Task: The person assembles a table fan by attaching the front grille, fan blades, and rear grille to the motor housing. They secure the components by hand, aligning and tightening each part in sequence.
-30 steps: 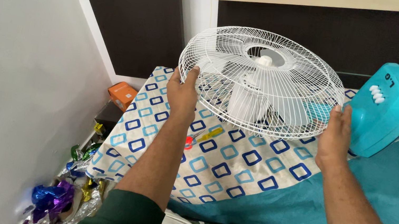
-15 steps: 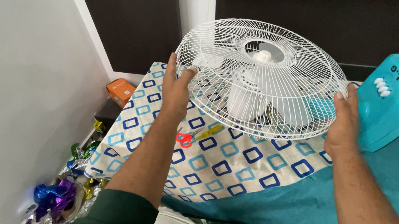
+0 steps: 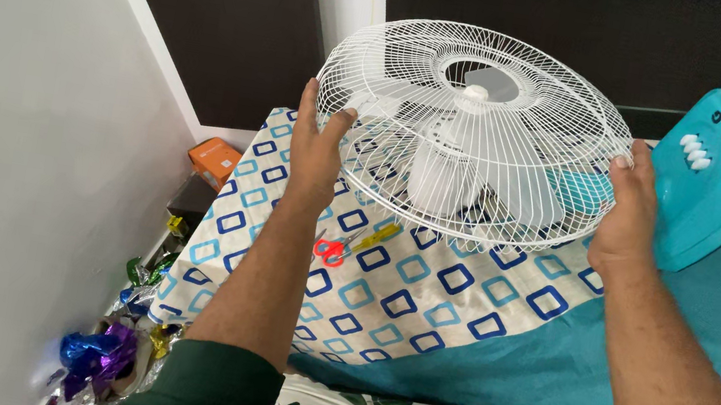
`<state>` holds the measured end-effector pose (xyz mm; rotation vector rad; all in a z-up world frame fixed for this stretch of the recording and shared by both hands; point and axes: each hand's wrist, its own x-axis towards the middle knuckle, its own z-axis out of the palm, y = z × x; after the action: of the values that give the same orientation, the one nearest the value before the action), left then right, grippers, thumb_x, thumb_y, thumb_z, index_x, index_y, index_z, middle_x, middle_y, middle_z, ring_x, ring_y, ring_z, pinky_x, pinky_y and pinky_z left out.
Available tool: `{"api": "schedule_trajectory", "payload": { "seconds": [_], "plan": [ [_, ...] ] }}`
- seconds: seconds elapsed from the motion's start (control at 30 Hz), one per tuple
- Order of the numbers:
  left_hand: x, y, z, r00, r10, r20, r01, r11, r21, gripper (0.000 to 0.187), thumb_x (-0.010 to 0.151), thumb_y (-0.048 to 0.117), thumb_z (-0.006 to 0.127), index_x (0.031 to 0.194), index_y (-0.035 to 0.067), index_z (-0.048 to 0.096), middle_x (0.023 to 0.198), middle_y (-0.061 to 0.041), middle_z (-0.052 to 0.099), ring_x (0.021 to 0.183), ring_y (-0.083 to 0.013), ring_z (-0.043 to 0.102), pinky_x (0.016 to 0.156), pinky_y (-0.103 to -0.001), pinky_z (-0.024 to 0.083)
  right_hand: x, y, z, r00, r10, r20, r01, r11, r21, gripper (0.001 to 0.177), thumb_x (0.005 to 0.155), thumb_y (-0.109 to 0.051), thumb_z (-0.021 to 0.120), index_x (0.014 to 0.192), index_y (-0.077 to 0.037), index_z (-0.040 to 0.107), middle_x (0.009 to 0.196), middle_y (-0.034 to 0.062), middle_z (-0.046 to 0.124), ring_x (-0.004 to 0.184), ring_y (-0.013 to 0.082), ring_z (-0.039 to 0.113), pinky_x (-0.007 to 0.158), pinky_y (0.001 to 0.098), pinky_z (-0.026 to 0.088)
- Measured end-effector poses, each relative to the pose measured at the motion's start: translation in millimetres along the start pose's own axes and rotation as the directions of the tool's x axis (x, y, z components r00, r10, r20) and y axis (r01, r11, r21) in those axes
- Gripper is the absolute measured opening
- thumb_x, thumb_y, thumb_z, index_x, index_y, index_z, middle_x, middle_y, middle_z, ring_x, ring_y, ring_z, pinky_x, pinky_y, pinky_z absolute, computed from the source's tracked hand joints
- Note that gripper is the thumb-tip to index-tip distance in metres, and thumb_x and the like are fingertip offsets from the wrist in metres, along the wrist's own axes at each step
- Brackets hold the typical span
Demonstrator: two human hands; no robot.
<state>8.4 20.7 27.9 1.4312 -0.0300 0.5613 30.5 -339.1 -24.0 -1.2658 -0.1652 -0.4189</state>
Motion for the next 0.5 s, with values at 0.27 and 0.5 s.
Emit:
{"api": "schedule_trajectory", "payload": {
  "seconds": [0.27,0.5],
  "plan": [
    [0,-12,-5,1.000,0.021,0.019,-0.021,1.000,0.010,0.085,0.090,0.025,0.063,0.161,0.003,0.021,0.166,-0.023,0.026,0.152,-0.0360,0.035,0.121,-0.042,0.032,-1,7,-3,1.000,-0.002,-0.001,0.002,1.000,0.009,0.071,0.103,-0.026,0.055,0.162,-0.002,0.025,0.158,0.0200,0.046,0.141,0.0255,0.051,0.118,0.0367,0.040],
    [-2,-13,-6,1.000,0.017,-0.003,-0.017,0.997,0.077,0.087,0.089,0.028,0.063,0.161,0.005,0.021,0.171,-0.018,0.014,0.156,-0.0355,0.019,0.122,-0.045,0.025,-4,7,-3,1.000,-0.007,0.015,0.007,1.000,0.022,0.068,0.105,-0.025,0.054,0.162,-0.002,0.024,0.161,0.0189,0.043,0.143,0.0253,0.050,0.119,0.0371,0.040]
  ]
}}
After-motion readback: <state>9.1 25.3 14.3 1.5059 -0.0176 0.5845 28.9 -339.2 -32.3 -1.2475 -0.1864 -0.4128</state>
